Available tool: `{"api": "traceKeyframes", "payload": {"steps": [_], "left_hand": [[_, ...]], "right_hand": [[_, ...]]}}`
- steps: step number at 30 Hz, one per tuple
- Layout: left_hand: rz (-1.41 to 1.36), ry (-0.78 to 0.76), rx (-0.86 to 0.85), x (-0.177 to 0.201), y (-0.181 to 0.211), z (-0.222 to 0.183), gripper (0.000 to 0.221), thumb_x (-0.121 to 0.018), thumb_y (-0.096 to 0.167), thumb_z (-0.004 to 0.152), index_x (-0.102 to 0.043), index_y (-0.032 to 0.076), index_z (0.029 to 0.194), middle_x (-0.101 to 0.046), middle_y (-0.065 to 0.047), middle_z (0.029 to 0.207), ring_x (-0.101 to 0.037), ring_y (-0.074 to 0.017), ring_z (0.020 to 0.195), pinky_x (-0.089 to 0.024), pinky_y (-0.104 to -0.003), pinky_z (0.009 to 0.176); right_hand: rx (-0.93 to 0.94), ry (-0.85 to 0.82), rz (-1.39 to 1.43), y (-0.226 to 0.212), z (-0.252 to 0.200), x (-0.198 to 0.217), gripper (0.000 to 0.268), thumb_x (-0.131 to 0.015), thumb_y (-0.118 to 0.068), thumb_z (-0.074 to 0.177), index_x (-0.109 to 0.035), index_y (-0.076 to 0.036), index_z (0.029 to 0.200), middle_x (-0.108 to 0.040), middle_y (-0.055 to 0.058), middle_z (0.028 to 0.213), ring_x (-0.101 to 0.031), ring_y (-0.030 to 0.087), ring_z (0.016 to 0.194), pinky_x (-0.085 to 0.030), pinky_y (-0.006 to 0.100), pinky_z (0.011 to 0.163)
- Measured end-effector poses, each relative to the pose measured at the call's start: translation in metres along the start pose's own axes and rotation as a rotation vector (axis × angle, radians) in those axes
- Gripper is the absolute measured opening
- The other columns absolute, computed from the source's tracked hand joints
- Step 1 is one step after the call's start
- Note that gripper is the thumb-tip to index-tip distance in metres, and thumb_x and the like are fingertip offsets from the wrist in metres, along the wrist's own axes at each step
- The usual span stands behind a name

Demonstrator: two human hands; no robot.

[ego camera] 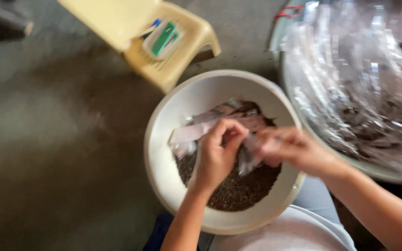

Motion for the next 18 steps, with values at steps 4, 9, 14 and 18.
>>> {"api": "traceKeyframes", "payload": {"steps": [4, 9, 14, 18], "left_hand": [[0.073, -0.16, -0.01, -0.006, 0.021, 0.001, 0.02, -0.084, 0.007, 0.081, -0.071, 0.011, 0.095, -0.074, -0.01, 0.093, -0.069, -0.0298, 0.071, -0.056, -0.044, 0.071], [-0.247, 0.356, 0.099, 0.069, 0.025, 0.025, 0.019, -0.065, 0.027, 0.1, -0.065, 0.013, 0.088, -0.065, -0.003, 0.066, -0.057, -0.0077, 0.061, -0.051, -0.024, 0.064], [-0.115, 0.385, -0.018, 0.059, 0.03, 0.038, 0.008, -0.064, 0.017, 0.102, -0.066, 0.01, 0.104, -0.069, -0.008, 0.074, -0.061, -0.013, 0.061, -0.055, -0.027, 0.063], [0.443, -0.057, -0.419, -0.038, -0.003, 0.031, 0.026, -0.059, -0.02, 0.09, -0.06, -0.002, 0.072, -0.054, -0.008, 0.06, -0.047, -0.0169, 0.056, -0.039, -0.027, 0.046]], "right_hand": [[0.029, 0.092, -0.182, 0.001, 0.02, 0.013, 0.016, -0.08, -0.015, 0.086, -0.074, 0.0, 0.087, -0.06, 0.003, 0.056, -0.055, 0.011, 0.047, -0.048, 0.027, 0.043], [0.236, 0.039, -0.413, 0.0, 0.004, -0.012, 0.006, -0.071, -0.015, 0.092, -0.073, -0.009, 0.093, -0.062, 0.004, 0.062, -0.058, 0.017, 0.047, -0.052, 0.029, 0.048], [0.259, 0.1, -0.627, 0.024, -0.009, 0.084, 0.006, -0.076, -0.013, 0.09, -0.071, -0.009, 0.091, -0.06, 0.006, 0.068, -0.059, 0.02, 0.057, -0.049, 0.033, 0.056], [0.094, 0.501, -1.101, 0.084, -0.031, 0.23, 0.012, -0.071, -0.004, 0.124, -0.075, 0.005, 0.117, -0.061, 0.015, 0.106, -0.054, 0.024, 0.087, -0.041, 0.037, 0.075]]}}
Point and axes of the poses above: each hand's wrist, its own z-axis towards the middle knuckle, its own x-axis out of the back of the hand, y = z × x, the point moved 6 cm from there along z, towards the middle knuckle
